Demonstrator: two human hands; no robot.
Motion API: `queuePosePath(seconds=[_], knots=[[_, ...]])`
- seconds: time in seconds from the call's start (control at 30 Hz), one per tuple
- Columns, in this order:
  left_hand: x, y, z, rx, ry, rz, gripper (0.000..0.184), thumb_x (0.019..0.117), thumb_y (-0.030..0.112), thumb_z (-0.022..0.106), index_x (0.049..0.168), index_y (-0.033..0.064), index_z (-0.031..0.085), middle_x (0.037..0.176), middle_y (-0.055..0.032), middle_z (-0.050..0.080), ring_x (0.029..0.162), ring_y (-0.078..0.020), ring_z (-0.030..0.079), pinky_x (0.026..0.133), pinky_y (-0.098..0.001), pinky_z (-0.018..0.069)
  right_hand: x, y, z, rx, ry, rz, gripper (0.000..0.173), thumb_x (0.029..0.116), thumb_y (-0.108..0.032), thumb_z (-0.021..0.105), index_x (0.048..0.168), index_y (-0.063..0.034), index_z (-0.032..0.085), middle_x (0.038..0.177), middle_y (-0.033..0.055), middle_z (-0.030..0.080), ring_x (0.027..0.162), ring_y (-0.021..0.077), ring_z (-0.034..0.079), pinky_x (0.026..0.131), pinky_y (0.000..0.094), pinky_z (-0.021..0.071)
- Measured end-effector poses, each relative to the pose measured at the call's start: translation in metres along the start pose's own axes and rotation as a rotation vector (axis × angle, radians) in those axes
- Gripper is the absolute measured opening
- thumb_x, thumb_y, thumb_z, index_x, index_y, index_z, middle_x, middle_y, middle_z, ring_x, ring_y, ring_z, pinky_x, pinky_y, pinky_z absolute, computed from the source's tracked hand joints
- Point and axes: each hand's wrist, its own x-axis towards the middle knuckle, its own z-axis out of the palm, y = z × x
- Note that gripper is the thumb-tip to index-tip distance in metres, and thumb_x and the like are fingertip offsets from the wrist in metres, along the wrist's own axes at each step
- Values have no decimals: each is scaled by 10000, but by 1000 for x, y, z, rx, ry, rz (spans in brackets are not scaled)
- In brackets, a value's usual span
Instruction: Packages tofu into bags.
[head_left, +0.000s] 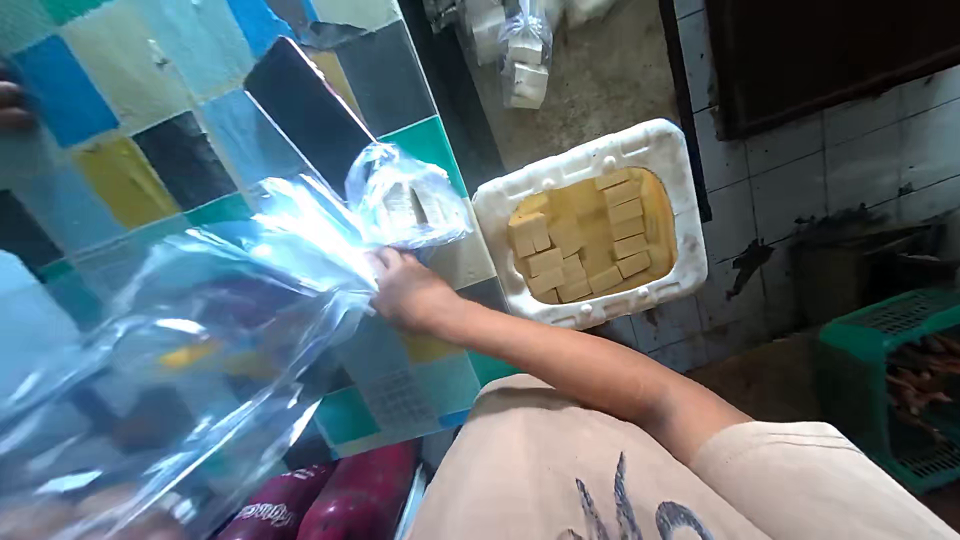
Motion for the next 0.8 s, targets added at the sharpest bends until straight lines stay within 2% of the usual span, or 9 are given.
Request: queuePosePath(seconds=[0.07,0.1,0.17,0.27,0.37,0.47,0.6,0.7,0.8], knots=[[4,0,-8,111,-156,-57,395,1116,273,248,1177,197,630,846,44,738,703,-85,715,647,-252,615,-3,1,-1,131,28,-53,679,950,-85,713,1519,100,393,1454,305,507,1312,414,554,1104,497,469],[1,-1,-6,168,-144,-49,410,1124,289,201,1222,175,583,864,49,742,715,-92,726,659,-267,629,-7,1,-1,219,58,-68,765,924,-79,745,1540,116,335,1436,321,517,1311,413,558,1116,497,459],[-6,-5,2,277,-32,4,356,1110,188,200,1194,84,530,868,66,715,731,-69,714,681,-243,626,-17,1,4,422,117,-49,892,896,-63,772,1575,117,221,1410,333,551,1287,395,595,1112,498,469],[-15,-15,2,267,28,156,252,1071,84,353,1178,73,580,979,81,694,859,-50,681,782,-220,588,-31,2,10,668,177,-1,780,959,-67,667,1570,9,189,1238,317,618,1055,362,681,926,516,558],[-27,-17,6,143,99,184,265,1059,37,353,1141,103,596,922,89,706,804,-41,692,755,-207,601,-49,3,19,370,306,-113,485,1041,-136,573,1463,49,422,1213,288,652,1023,379,699,871,523,574],[-40,-12,-7,-15,106,208,351,1072,88,255,1081,149,600,854,87,692,735,-36,681,688,-199,598,-41,13,31,4,337,-167,393,1048,-220,581,1337,40,627,1441,296,516,1261,436,582,1024,516,523],[-60,0,-38,-292,180,268,501,1107,169,114,995,101,598,739,34,668,573,-27,632,504,-154,537,-35,25,32,-174,197,-95,429,1067,-237,544,1418,7,585,1530,262,457,1382,448,472,1113,548,441],[-81,10,-44,-223,359,403,452,1102,143,87,1027,98,530,732,62,626,583,2,605,528,-127,524,-45,25,28,-176,159,-144,496,1021,-48,560,1501,38,467,1480,279,514,1354,442,520,1134,535,432],[-98,9,-43,-83,469,541,335,1075,42,196,991,96,516,700,93,605,577,13,596,550,-127,520,-63,22,31,-241,243,-269,558,936,68,637,1474,48,490,1479,284,523,1361,439,530,1134,532,443]])
